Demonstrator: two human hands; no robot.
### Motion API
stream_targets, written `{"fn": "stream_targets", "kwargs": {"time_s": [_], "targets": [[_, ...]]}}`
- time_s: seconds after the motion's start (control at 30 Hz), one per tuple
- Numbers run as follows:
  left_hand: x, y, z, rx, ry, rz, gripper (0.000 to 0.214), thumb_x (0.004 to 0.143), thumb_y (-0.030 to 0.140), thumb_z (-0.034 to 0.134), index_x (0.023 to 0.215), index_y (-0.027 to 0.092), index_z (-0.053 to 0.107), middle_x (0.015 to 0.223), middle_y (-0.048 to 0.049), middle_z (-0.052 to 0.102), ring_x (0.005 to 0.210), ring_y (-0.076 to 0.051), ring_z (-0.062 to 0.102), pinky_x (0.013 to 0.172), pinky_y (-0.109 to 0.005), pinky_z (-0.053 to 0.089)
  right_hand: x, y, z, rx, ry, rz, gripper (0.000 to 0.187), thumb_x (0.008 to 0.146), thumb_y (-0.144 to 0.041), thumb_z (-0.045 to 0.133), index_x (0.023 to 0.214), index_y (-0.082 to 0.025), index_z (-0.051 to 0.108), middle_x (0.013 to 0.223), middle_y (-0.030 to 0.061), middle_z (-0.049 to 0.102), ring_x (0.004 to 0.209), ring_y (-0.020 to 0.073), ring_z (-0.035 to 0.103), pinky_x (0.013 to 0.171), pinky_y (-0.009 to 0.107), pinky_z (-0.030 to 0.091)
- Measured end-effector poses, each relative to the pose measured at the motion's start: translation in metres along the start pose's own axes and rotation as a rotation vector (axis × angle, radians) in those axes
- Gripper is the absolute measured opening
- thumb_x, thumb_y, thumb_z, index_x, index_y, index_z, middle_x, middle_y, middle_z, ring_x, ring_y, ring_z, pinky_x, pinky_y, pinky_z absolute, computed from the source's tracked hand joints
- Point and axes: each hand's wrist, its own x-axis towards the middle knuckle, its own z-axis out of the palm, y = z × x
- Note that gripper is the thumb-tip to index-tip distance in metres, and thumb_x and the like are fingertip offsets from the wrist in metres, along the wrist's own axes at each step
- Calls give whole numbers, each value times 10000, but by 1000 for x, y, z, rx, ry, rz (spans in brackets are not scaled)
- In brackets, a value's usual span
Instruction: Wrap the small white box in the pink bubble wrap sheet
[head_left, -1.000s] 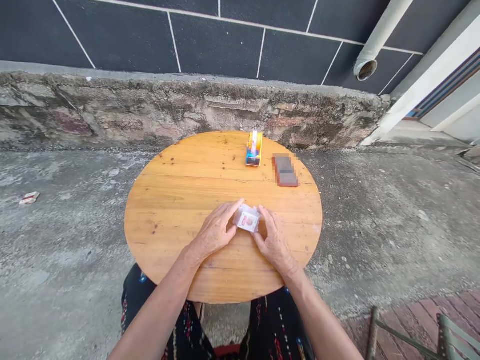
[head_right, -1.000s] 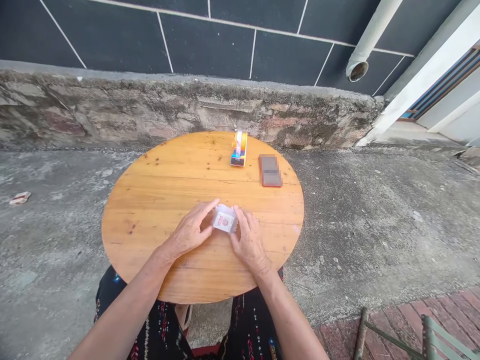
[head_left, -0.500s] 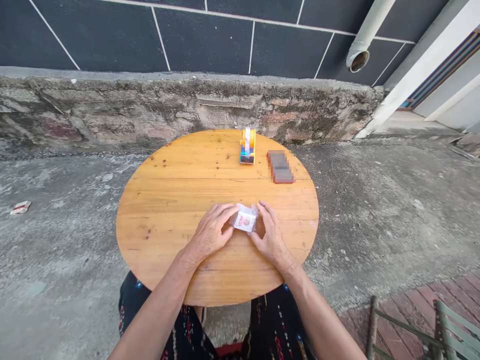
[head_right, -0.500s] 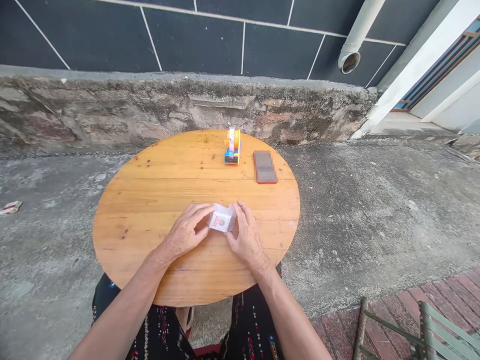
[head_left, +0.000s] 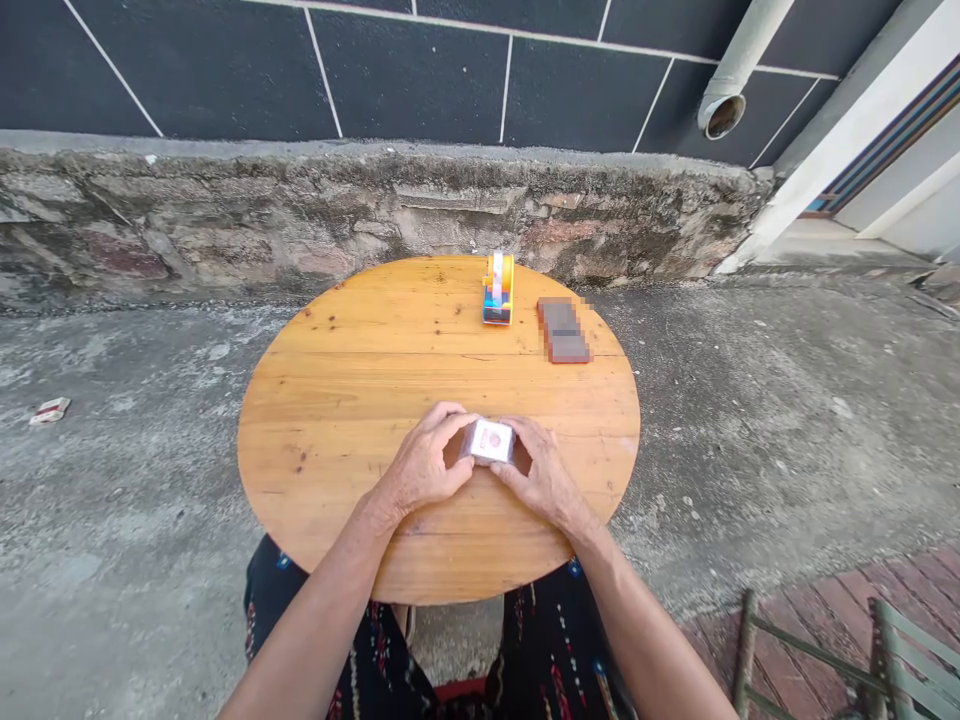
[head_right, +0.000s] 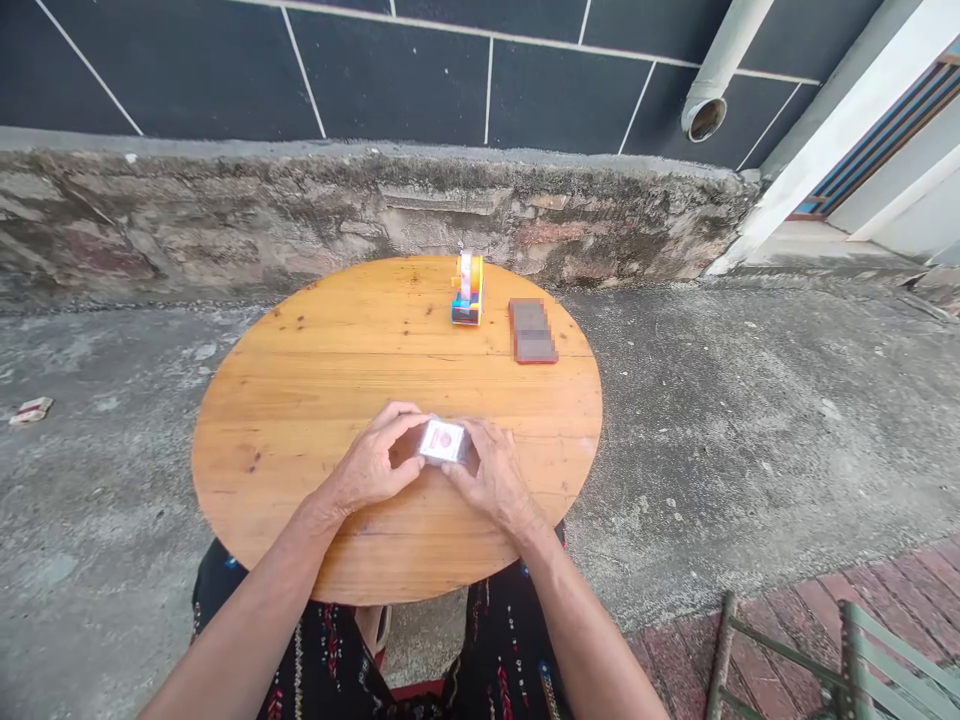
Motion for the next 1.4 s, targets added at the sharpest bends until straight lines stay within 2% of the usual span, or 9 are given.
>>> {"fn": "stream_targets", "kwargs": {"time_s": [0.1,0.23,0.33,0.57,0.87,1.07,1.23,1.4], "targets": [[0,-1,1,8,0,-46,507,727,166,585,1231,187,530,1352,-120,472,1195,-276,519,1015,-426,450,-2,2,2,-15,23,19,623,831,-311,615,1400,-234,372,1350,107,535,1231,287,478,1036,497,342],[-2,-5,6,-55,-10,-63,697,751,159,575,1408,201,346,1342,-105,529,1210,-254,524,1048,-428,426,-4,2,3,-8,27,60,757,823,-326,627,1471,-228,248,1339,109,548,1240,290,471,1048,515,321],[-2,-5,8,-83,-4,-81,754,765,166,575,1456,220,278,1319,-82,557,1189,-235,543,1046,-402,430,-3,1,2,-41,7,70,724,833,-335,618,1461,-212,279,1336,119,547,1230,294,475,1036,514,330],[-2,-6,8,-122,7,-115,748,759,168,592,1450,217,309,1237,-62,599,1112,-211,585,1010,-364,457,1,1,2,-83,-8,27,565,858,-298,578,1387,-194,409,1308,123,565,1172,289,513,996,479,379],[0,-5,11,-136,15,-84,759,762,146,577,1463,215,291,1428,-92,446,1183,-221,529,1031,-373,434,-1,1,7,-77,6,55,730,847,-331,598,1477,-191,256,1377,132,513,1252,298,457,1043,515,338],[-1,-5,10,-147,3,-115,774,770,158,576,1477,228,271,1284,-75,577,1164,-228,545,1031,-388,424,6,5,4,-99,-37,32,655,863,-313,572,1453,-182,321,1371,140,519,1218,293,489,1028,496,353],[0,-5,7,-161,34,-157,766,754,163,580,1464,211,296,1258,-78,585,1129,-224,565,1008,-382,443,14,6,2,-95,-95,13,628,875,-345,565,1446,-222,335,1363,109,533,1204,286,502,1028,498,350],[0,-7,6,-149,32,-144,771,732,140,576,1455,207,315,1287,-80,568,1179,-232,536,1038,-387,423,10,2,7,-104,-70,25,631,887,-346,547,1460,-219,315,1369,110,529,1218,284,489,1035,495,350]]}}
